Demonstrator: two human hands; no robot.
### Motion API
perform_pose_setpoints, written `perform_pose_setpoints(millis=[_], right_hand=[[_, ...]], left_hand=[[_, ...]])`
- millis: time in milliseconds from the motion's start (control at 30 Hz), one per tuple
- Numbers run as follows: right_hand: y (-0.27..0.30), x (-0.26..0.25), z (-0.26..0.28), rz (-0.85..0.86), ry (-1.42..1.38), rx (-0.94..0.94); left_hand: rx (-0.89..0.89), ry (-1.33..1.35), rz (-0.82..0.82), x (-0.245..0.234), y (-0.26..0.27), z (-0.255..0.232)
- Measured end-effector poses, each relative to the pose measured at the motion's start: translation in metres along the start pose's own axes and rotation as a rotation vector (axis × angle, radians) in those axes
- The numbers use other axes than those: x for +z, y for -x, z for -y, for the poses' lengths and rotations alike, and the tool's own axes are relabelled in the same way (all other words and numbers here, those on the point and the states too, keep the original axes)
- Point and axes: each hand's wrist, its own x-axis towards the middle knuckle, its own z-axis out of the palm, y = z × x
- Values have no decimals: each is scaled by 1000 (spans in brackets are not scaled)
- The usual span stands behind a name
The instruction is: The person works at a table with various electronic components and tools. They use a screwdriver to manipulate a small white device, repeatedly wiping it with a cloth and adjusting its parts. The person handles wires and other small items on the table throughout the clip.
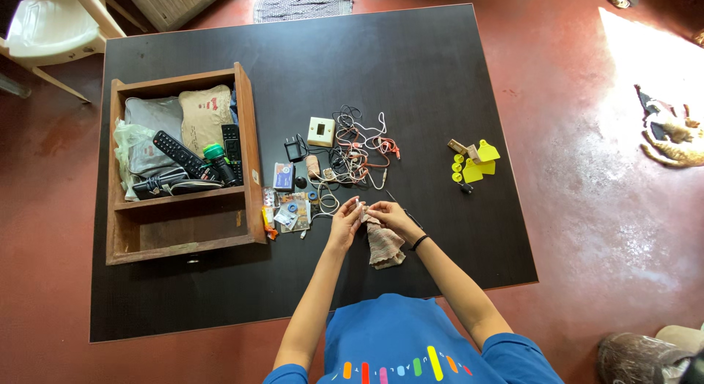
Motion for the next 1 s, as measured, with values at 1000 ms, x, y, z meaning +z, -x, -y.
perform_pose_setpoints(millis=[1000], right_hand=[[-17, -29, -33, -192, -70, -125]], left_hand=[[59, 5, -67, -33, -9, -2]])
